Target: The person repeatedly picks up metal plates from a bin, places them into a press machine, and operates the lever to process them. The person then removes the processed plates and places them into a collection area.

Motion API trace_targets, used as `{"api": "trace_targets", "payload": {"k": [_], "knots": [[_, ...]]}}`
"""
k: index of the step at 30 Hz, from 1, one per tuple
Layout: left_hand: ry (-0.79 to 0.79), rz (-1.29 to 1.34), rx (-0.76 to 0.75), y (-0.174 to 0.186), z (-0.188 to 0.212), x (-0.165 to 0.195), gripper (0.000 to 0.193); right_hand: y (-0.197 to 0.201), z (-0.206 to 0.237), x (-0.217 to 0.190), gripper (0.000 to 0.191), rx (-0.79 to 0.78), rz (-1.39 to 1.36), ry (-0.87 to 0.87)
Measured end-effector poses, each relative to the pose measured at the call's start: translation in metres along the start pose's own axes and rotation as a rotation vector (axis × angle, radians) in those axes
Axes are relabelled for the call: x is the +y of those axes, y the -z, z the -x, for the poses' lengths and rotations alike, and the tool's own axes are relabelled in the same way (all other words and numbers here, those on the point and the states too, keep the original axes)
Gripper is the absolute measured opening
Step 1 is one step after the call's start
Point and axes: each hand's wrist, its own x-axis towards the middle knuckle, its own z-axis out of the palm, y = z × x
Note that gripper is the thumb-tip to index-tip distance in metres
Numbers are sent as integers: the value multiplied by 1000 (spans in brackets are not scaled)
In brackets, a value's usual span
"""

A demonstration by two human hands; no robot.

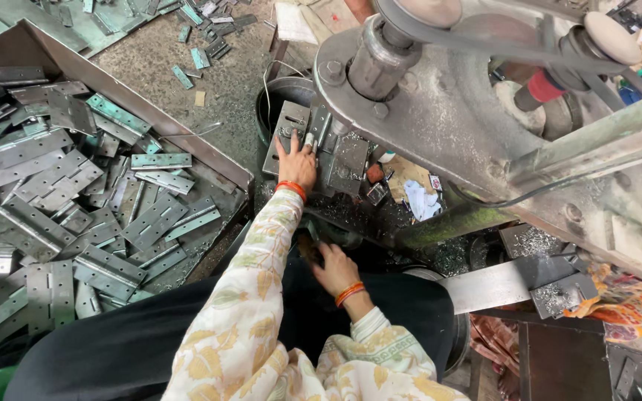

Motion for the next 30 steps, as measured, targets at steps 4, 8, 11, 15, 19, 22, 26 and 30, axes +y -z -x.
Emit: {"api": "trace_targets", "payload": {"k": [4,8,11,15,19,22,26,30], "knots": [[-25,-14,-100,-1,-6,-2,44,-46,23,6,50,64,-118,-22],[4,9,57,-5,4,-4,47,-74,27,22,40,181,-152,71],[-17,63,47,-3,16,-5,43,-75,27,26,42,123,-135,14],[-73,290,356,-3,69,-26,50,-52,21,20,44,116,-91,43],[84,345,480,-18,141,-90,61,-10,9,9,45,54,-95,104],[406,365,454,-32,172,-133,60,19,0,-11,46,-50,-60,9],[622,206,159,-49,191,-154,61,37,2,-33,46,-7,-57,64],[561,-25,81,-58,198,-159,43,37,3,-37,45,-8,-98,39]]}}
